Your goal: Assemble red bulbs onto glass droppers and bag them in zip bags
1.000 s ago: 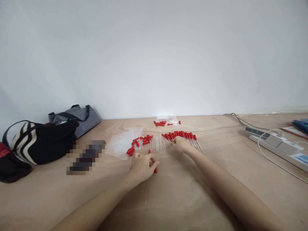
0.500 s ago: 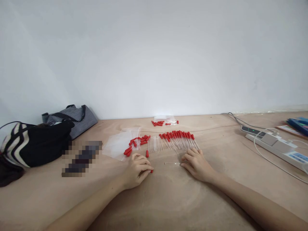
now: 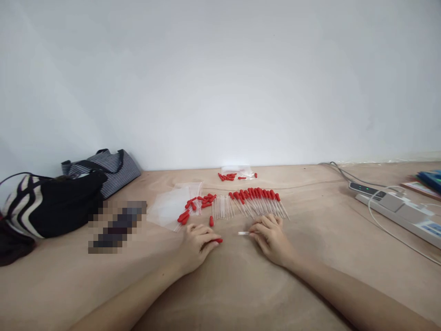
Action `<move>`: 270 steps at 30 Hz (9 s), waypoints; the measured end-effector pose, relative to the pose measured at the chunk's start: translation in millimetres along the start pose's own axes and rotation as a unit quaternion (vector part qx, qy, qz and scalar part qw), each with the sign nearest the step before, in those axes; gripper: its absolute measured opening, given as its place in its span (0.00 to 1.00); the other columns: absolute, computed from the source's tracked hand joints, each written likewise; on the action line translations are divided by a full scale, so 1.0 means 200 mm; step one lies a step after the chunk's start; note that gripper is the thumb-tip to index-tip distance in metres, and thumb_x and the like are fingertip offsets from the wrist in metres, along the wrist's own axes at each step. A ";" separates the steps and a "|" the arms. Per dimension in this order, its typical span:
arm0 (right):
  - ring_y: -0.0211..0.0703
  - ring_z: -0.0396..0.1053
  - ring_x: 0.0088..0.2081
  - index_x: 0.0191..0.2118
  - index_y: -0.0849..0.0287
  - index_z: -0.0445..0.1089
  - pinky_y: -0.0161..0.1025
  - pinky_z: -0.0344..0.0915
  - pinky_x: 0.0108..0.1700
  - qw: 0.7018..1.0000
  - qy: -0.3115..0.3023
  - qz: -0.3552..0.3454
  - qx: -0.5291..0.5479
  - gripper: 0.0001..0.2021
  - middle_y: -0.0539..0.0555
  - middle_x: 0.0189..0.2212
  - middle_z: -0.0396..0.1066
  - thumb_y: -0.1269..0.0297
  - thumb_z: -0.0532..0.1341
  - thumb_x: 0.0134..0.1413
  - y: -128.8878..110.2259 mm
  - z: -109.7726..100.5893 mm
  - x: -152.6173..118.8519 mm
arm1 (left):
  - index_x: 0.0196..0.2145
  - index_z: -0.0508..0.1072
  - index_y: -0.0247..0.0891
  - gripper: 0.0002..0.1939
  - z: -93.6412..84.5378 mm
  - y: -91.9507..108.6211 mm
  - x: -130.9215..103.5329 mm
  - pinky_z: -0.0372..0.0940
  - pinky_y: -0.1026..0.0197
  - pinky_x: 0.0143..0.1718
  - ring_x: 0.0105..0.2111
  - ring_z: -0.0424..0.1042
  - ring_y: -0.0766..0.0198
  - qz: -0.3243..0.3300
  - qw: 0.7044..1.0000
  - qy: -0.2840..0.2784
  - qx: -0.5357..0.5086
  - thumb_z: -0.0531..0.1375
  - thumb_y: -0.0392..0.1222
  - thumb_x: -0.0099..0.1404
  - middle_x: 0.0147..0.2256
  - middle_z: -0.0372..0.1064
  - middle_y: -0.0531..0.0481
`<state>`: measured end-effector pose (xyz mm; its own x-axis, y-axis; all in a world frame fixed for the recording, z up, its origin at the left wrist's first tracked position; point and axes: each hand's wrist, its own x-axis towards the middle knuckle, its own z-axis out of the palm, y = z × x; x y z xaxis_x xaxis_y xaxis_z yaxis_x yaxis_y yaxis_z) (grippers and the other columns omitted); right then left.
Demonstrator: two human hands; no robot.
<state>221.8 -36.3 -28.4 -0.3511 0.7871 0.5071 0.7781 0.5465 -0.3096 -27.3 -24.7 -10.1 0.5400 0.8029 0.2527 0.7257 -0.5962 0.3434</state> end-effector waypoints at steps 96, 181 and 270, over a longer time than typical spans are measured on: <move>0.46 0.60 0.40 0.34 0.57 0.70 0.43 0.44 0.39 0.974 0.013 0.198 -0.113 0.10 0.55 0.34 0.70 0.64 0.52 0.53 0.08 0.15 0.44 | 0.37 0.62 0.35 0.13 -0.11 -0.03 0.09 0.53 0.55 0.37 0.39 0.67 0.55 -0.214 0.947 -0.033 0.235 0.46 0.25 0.57 0.39 0.66 0.42; 0.37 0.58 0.30 0.34 0.59 0.68 0.41 0.46 0.40 0.994 0.038 -0.087 0.061 0.09 0.49 0.23 0.65 0.69 0.51 0.55 -0.08 0.05 -0.02 | 0.31 0.68 0.41 0.05 0.14 0.12 0.11 0.47 0.54 0.43 0.33 0.67 0.63 -0.045 0.994 0.087 -0.056 0.54 0.41 0.61 0.30 0.71 0.55; 0.49 0.60 0.41 0.29 0.58 0.71 0.45 0.45 0.41 0.956 -0.071 0.265 -0.103 0.11 0.57 0.34 0.70 0.61 0.53 0.50 -0.06 0.18 0.48 | 0.36 0.68 0.41 0.10 -0.16 -0.25 0.11 0.52 0.49 0.42 0.43 0.63 0.52 -0.313 0.924 0.063 0.212 0.54 0.47 0.58 0.39 0.68 0.46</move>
<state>159.2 43.5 -4.5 0.0657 0.9767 0.2041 0.9472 0.0033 -0.3207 -65.5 22.6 6.8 -0.0761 0.9683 0.2378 0.9951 0.0588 0.0791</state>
